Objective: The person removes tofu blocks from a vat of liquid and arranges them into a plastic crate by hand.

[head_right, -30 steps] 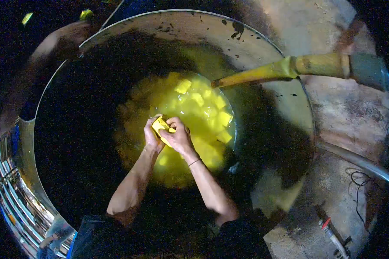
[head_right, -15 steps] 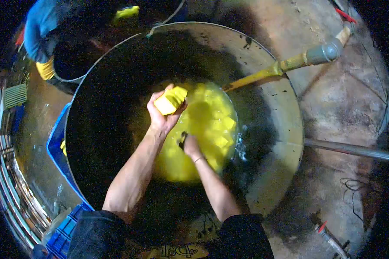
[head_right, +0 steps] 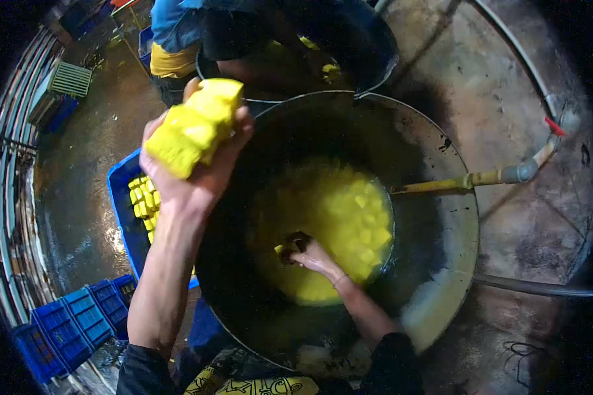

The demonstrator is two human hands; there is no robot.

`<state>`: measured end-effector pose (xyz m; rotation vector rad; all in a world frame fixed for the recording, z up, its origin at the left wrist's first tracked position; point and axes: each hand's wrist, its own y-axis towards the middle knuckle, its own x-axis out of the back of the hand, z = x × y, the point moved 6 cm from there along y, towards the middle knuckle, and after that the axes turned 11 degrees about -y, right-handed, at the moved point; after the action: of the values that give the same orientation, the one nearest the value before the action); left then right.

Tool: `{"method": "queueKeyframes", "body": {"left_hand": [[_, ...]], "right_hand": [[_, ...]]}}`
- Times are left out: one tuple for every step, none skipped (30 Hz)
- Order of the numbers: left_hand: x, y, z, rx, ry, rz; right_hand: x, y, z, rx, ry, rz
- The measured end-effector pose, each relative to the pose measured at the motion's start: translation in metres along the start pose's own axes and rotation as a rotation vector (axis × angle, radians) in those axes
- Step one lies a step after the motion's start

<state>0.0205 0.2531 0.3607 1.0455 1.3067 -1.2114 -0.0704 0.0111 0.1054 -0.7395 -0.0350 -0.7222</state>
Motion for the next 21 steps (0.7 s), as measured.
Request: {"method": "queueKeyframes", "body": {"left_hand": [[0.008,-0.011,-0.018,-0.062,-0.024,-0.037],[0.017,-0.023,-0.034,-0.124,-0.046,-0.073],[0.029,-0.035,-0.047,-0.103,-0.035,-0.067],[0.043,-0.046,-0.059,-0.085,-0.024,-0.063],[0.052,-0.055,-0.066,-0.090,-0.074,-0.030],[0.077,-0.065,-0.076,-0.064,-0.032,-0.046],[0.092,-0.076,-0.080,-0.095,-0.074,-0.105],[0.105,-0.086,-0.084,-0.126,-0.118,-0.163],[0.128,-0.096,-0.088,-0.079,-0.059,-0.150],[0.145,-0.109,-0.091,-0.033,-0.004,-0.141],[0.137,-0.125,-0.091,-0.051,-0.126,-0.223],[0.147,-0.136,-0.094,-0.047,-0.195,-0.253],[0.154,-0.148,-0.099,-0.016,-0.248,-0.264],[0.160,-0.158,-0.107,0.010,-0.301,-0.278],[0.164,-0.166,-0.118,0.018,-0.274,-0.251],[0.171,-0.174,-0.131,-0.012,-0.289,-0.266],[0.180,-0.180,-0.141,-0.003,-0.379,-0.313],[0.190,-0.186,-0.150,0.010,-0.473,-0.358],[0.217,-0.192,-0.168,-0.055,-0.284,-0.524],[0.224,-0.198,-0.186,-0.085,-0.257,-0.594],[0.243,-0.201,-0.200,-0.115,-0.193,-0.616]], "right_hand": [[0.003,-0.017,0.049,0.030,0.111,0.064],[0.007,-0.037,0.102,0.030,0.139,0.071],[0.006,-0.052,0.151,0.211,0.242,0.064],[0.001,-0.066,0.185,0.316,0.324,0.044],[-0.007,-0.080,0.219,0.228,0.322,0.061],[-0.014,-0.092,0.257,0.262,0.181,0.004],[-0.026,-0.100,0.288,0.295,0.039,-0.052],[-0.042,-0.101,0.312,0.393,-0.025,-0.076],[-0.059,-0.098,0.332,0.457,-0.179,-0.115],[-0.076,-0.092,0.350,0.516,-0.335,-0.149],[-0.094,-0.079,0.358,0.551,-0.538,-0.235],[-0.113,-0.064,0.357,0.534,-0.722,-0.280],[-0.126,-0.057,0.364,0.514,-0.723,-0.370],[-0.139,-0.049,0.370,0.498,-0.721,-0.452],[-0.157,-0.037,0.367,0.476,-0.784,-0.417],[-0.176,-0.021,0.356,0.481,-0.792,-0.380],[-0.200,0.001,0.338,0.499,-0.700,-0.213],[-0.221,0.021,0.318,0.507,-0.606,-0.048],[-0.236,0.044,0.302,0.469,-0.475,0.080],[-0.251,0.065,0.288,0.311,-0.327,0.176],[-0.266,0.087,0.272,0.172,-0.171,0.254]]}}
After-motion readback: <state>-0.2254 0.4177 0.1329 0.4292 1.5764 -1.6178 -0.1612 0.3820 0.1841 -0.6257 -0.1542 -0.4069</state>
